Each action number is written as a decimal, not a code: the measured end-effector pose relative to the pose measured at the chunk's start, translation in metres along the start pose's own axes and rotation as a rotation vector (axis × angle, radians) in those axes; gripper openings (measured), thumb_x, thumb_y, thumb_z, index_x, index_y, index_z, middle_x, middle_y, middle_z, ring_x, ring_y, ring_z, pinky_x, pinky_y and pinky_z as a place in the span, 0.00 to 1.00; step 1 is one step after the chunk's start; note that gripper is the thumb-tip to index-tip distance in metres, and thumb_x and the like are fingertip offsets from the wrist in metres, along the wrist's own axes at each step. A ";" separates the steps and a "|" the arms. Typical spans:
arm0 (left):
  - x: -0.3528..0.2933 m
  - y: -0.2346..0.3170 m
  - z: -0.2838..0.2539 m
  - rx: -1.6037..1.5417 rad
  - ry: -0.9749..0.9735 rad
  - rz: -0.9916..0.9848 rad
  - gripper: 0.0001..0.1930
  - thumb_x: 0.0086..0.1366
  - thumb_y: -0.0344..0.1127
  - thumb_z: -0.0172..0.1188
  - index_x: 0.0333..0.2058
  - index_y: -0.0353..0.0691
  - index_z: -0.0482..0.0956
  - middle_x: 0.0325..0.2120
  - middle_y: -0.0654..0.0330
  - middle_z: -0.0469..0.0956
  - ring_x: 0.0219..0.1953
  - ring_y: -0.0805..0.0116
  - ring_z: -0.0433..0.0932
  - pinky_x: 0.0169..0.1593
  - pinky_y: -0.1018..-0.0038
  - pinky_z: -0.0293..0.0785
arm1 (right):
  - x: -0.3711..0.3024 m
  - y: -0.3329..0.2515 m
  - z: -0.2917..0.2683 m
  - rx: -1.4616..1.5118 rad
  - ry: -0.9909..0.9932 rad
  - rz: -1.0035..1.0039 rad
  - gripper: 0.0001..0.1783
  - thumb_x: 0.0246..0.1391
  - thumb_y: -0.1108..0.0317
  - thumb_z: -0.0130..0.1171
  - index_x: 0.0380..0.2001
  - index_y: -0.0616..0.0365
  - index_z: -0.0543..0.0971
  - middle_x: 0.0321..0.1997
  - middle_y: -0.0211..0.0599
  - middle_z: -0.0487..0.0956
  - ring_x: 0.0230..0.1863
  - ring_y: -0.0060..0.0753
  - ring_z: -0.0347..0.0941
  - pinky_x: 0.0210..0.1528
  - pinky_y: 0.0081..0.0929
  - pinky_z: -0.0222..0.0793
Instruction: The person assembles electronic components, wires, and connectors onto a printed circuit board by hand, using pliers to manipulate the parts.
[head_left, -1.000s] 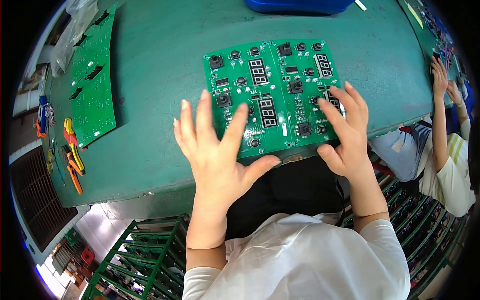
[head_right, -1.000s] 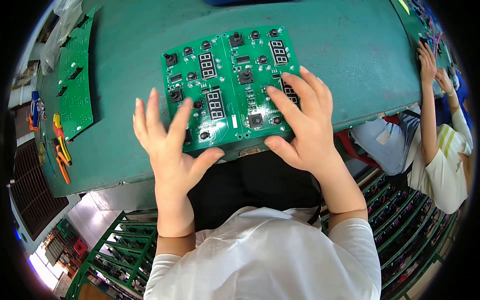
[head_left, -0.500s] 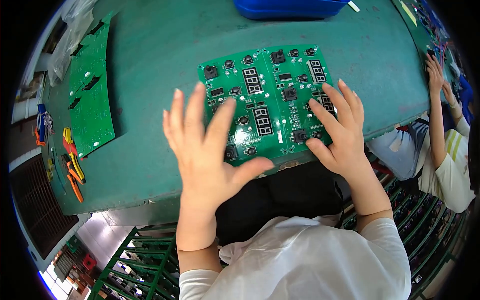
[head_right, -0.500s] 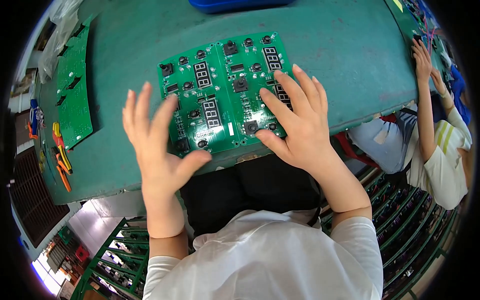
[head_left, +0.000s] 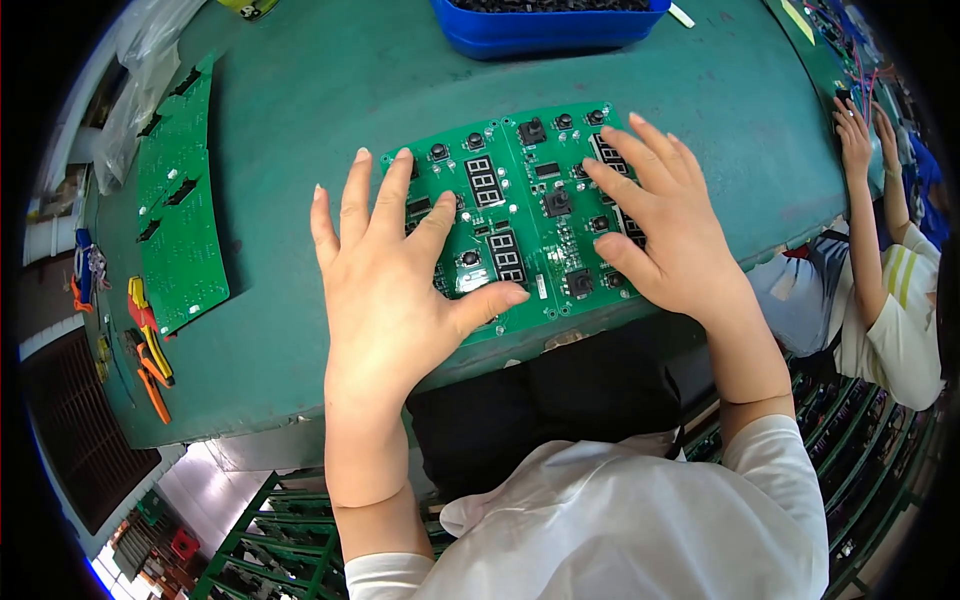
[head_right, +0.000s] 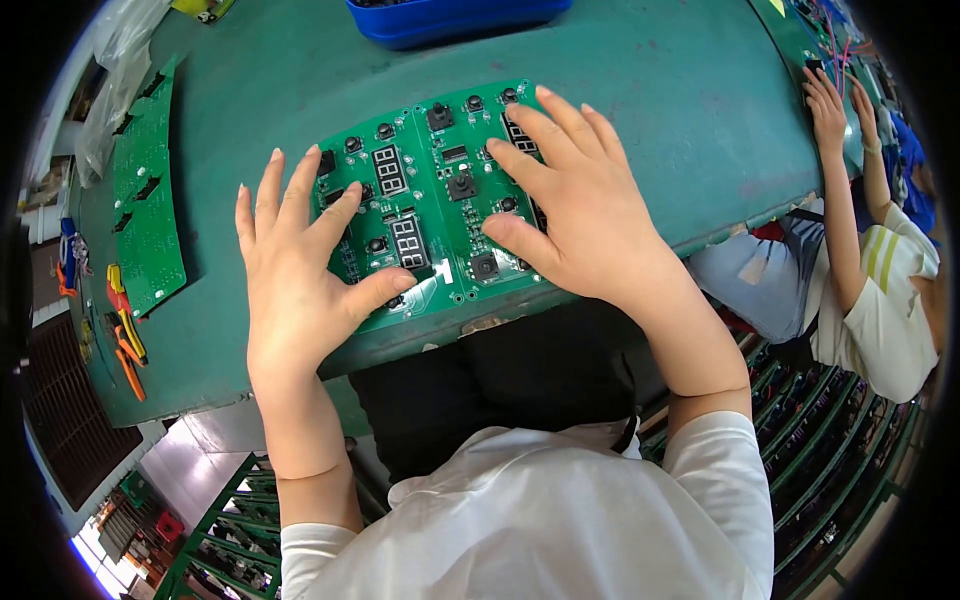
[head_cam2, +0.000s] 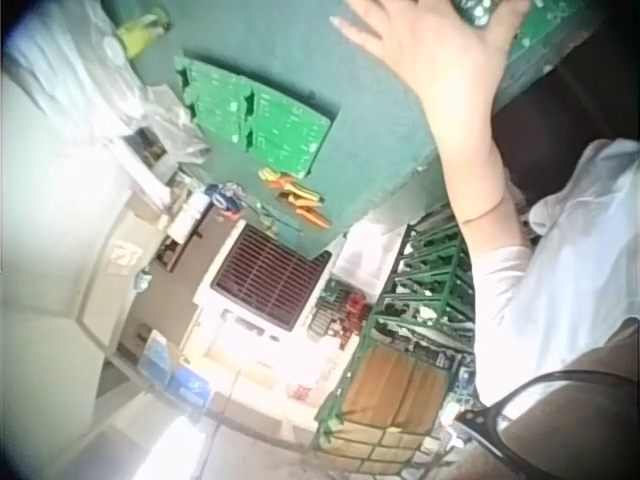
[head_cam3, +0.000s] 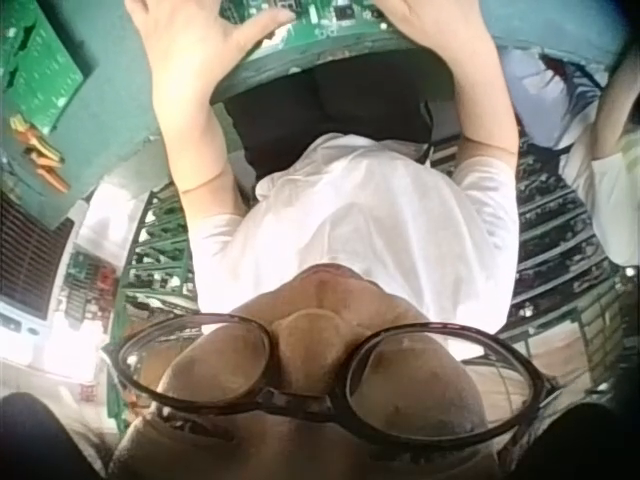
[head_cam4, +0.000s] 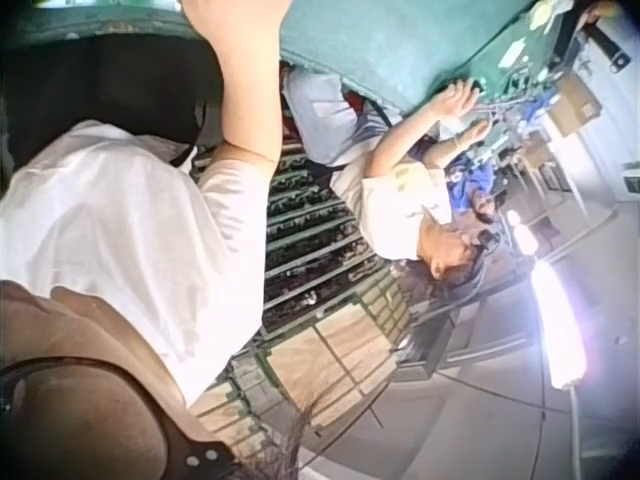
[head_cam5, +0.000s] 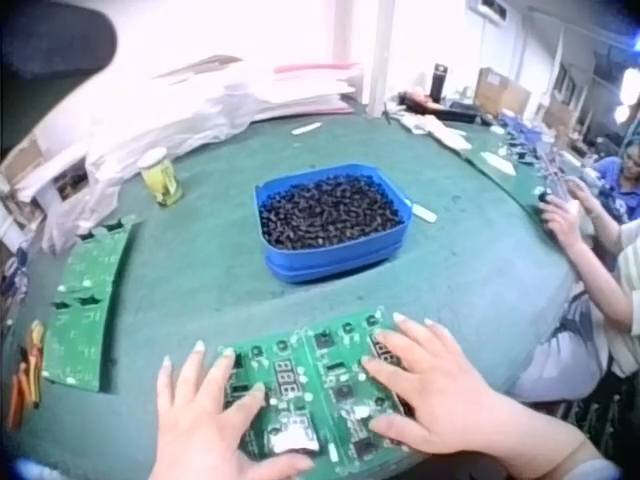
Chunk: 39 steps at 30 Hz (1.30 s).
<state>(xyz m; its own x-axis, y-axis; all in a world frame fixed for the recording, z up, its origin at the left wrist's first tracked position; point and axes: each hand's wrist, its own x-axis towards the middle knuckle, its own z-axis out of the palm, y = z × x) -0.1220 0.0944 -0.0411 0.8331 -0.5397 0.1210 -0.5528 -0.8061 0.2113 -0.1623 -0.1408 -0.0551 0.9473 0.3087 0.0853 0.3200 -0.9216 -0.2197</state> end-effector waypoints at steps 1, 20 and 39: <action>0.002 -0.001 -0.001 0.002 0.001 0.000 0.40 0.35 0.65 0.61 0.40 0.36 0.76 0.52 0.47 0.63 0.59 0.46 0.53 0.60 0.49 0.39 | 0.000 -0.001 0.001 0.000 0.002 -0.001 0.30 0.47 0.50 0.47 0.49 0.59 0.69 0.58 0.47 0.61 0.63 0.52 0.48 0.61 0.50 0.40; 0.028 -0.027 0.011 -0.106 0.056 0.023 0.33 0.46 0.54 0.61 0.47 0.37 0.71 0.51 0.42 0.63 0.59 0.46 0.52 0.61 0.52 0.41 | 0.007 -0.001 -0.004 0.013 0.038 -0.045 0.30 0.44 0.49 0.55 0.44 0.63 0.71 0.54 0.47 0.64 0.61 0.49 0.52 0.60 0.47 0.45; 0.017 -0.027 -0.010 -0.166 -0.010 0.140 0.20 0.41 0.43 0.64 0.36 0.42 0.80 0.53 0.49 0.63 0.59 0.48 0.54 0.60 0.50 0.38 | 0.003 0.006 0.000 0.092 0.099 -0.043 0.32 0.46 0.48 0.50 0.50 0.61 0.67 0.58 0.49 0.60 0.61 0.54 0.50 0.60 0.50 0.43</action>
<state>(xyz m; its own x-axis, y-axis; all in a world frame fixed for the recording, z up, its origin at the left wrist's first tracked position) -0.0927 0.1095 -0.0346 0.7476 -0.6468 0.1508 -0.6522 -0.6723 0.3502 -0.1574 -0.1457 -0.0567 0.9284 0.3190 0.1907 0.3647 -0.8808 -0.3019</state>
